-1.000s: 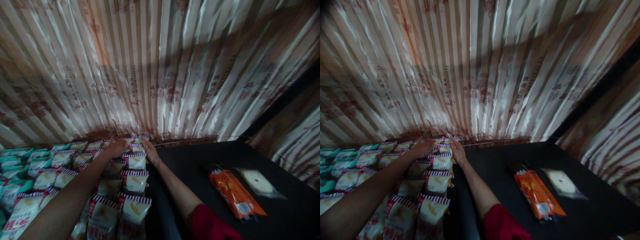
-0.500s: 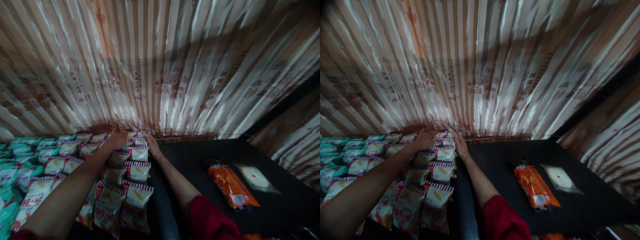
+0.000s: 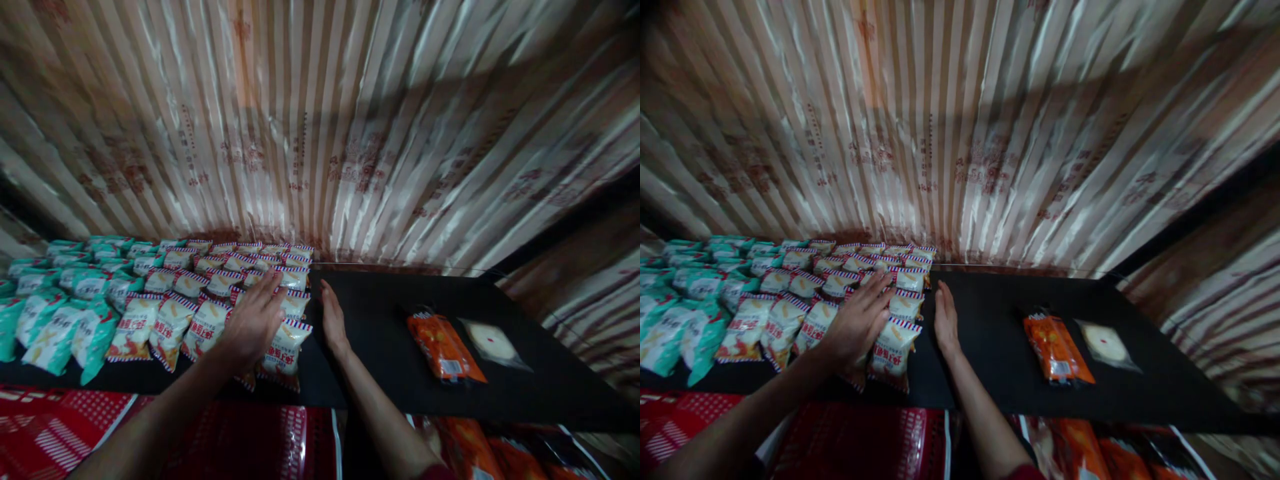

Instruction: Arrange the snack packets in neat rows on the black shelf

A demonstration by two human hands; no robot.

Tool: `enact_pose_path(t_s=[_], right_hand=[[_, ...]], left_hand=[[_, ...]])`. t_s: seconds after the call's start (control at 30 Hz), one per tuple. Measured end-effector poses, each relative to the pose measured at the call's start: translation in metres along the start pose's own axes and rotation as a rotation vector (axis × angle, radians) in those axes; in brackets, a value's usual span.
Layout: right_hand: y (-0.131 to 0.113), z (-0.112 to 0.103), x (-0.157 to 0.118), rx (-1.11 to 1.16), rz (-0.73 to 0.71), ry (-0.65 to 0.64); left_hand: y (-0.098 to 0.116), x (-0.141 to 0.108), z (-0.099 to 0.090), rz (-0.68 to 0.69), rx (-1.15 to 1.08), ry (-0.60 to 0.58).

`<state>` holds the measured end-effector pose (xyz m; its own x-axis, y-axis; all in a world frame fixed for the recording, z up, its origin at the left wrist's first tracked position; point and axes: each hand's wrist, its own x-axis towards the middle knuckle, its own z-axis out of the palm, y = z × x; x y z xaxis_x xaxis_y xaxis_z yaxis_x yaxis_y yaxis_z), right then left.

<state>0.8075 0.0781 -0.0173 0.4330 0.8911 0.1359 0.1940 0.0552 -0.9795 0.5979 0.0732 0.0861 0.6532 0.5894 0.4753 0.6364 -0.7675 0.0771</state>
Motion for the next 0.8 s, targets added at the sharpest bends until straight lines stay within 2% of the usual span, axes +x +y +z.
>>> enact_pose_path(t_s=[0.1, 0.13, 0.2, 0.3, 0.4, 0.63, 0.73, 0.8], right_hand=[[-0.002, -0.002, -0.033, 0.005, -0.003, 0.044], [-0.002, -0.002, -0.044, 0.000, 0.002, 0.047], [-0.004, 0.000, -0.063, -0.025, 0.016, 0.033], [-0.005, 0.006, -0.083, -0.071, 0.035, -0.009], [-0.008, 0.013, -0.092, -0.095, 0.036, -0.042], [-0.021, 0.019, -0.091, -0.096, 0.004, -0.120], [-0.020, 0.015, -0.092, -0.107, 0.024, -0.118], [-0.016, 0.010, -0.093, -0.116, 0.045, -0.115]], left_hand=[[0.030, -0.048, 0.003, 0.088, 0.001, 0.077], [0.037, -0.063, 0.007, 0.079, 0.027, 0.115], [0.046, -0.088, 0.017, -0.036, 0.092, 0.181], [0.050, -0.113, 0.033, -0.116, 0.170, 0.126], [0.046, -0.123, 0.044, -0.120, 0.171, 0.095], [0.045, -0.125, 0.049, -0.133, 0.123, 0.147], [0.041, -0.125, 0.051, -0.244, 0.113, 0.226], [0.033, -0.125, 0.053, -0.395, 0.116, 0.294]])
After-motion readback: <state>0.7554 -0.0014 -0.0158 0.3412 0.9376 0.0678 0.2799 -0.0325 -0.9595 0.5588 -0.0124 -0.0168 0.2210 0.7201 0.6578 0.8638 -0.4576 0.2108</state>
